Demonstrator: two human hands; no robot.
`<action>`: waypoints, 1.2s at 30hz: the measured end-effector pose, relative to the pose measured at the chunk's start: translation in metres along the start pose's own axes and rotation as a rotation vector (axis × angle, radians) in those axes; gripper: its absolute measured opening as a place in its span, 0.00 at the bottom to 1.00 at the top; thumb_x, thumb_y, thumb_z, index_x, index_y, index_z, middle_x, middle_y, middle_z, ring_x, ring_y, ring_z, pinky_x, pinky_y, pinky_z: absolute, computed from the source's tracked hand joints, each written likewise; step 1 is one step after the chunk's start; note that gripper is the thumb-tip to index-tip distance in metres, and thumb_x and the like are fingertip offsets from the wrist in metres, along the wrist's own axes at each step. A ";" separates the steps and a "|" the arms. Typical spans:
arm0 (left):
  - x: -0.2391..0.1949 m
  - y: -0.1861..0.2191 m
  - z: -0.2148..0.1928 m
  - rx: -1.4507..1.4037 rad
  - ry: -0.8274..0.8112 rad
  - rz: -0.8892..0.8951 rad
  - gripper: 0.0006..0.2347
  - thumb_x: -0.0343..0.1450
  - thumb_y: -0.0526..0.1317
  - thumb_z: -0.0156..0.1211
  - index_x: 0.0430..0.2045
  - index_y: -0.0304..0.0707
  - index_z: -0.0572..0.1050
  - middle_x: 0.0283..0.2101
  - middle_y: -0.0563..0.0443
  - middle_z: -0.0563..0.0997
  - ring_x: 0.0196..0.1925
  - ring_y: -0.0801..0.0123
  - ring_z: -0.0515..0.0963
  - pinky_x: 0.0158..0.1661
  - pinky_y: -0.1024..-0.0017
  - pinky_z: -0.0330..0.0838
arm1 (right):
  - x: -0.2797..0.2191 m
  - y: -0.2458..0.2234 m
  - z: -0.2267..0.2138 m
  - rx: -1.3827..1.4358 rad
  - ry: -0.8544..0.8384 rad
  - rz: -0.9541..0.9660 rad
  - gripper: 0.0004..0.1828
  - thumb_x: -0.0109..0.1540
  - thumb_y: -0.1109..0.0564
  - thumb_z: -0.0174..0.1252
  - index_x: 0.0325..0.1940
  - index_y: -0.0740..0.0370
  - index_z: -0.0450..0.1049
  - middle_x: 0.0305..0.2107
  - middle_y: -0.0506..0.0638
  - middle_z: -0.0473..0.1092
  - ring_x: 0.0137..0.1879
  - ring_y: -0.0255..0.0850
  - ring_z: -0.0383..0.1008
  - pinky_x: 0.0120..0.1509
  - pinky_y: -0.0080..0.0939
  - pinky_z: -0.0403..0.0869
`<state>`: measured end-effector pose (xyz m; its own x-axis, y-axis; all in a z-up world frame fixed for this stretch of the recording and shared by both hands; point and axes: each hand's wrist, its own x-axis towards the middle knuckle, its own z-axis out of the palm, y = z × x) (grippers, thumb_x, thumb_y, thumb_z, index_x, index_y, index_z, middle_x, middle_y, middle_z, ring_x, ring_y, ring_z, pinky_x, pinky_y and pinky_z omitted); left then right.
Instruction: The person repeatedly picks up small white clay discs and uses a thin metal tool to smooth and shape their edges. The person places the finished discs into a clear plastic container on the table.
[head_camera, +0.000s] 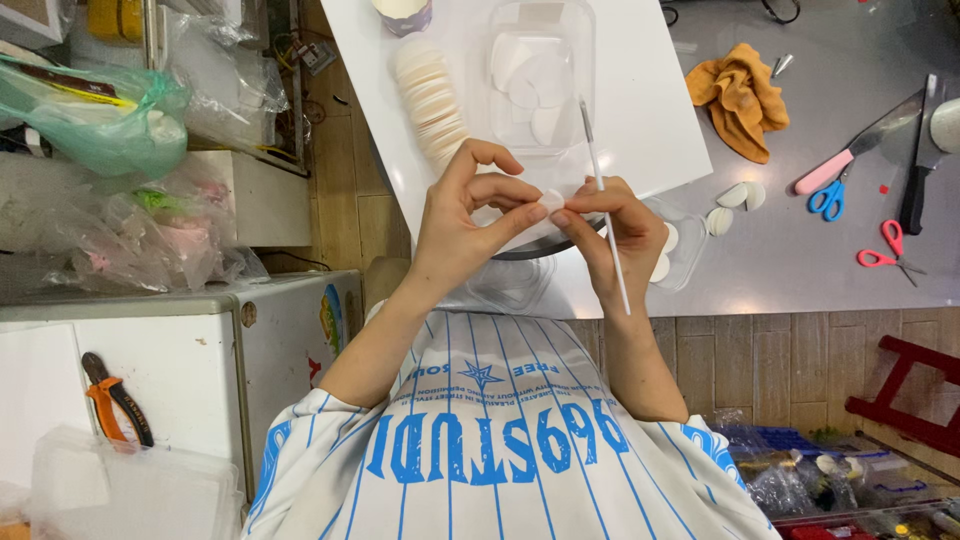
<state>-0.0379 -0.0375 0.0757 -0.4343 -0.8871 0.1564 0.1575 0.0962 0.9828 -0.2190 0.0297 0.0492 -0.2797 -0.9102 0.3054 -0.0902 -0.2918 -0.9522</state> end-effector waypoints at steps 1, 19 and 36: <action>-0.002 0.000 0.002 0.020 0.013 0.000 0.15 0.72 0.33 0.70 0.45 0.34 0.67 0.36 0.46 0.86 0.41 0.73 0.86 0.45 0.78 0.79 | -0.001 -0.001 0.001 -0.012 -0.003 0.008 0.07 0.62 0.70 0.69 0.40 0.65 0.78 0.32 0.47 0.72 0.41 0.33 0.68 0.62 0.35 0.69; -0.011 -0.002 0.002 0.211 -0.024 -0.121 0.06 0.69 0.30 0.66 0.38 0.35 0.84 0.36 0.50 0.88 0.40 0.70 0.89 0.44 0.76 0.82 | -0.007 0.014 -0.005 0.139 0.100 0.034 0.10 0.60 0.72 0.68 0.41 0.65 0.77 0.32 0.48 0.72 0.42 0.34 0.68 0.54 0.35 0.68; -0.034 -0.027 -0.039 1.146 0.220 0.595 0.13 0.67 0.38 0.76 0.43 0.43 0.82 0.36 0.59 0.74 0.34 0.71 0.72 0.34 0.70 0.67 | 0.009 0.042 -0.033 -0.403 0.238 -0.026 0.07 0.70 0.61 0.65 0.47 0.68 0.77 0.35 0.48 0.73 0.43 0.33 0.70 0.52 0.32 0.69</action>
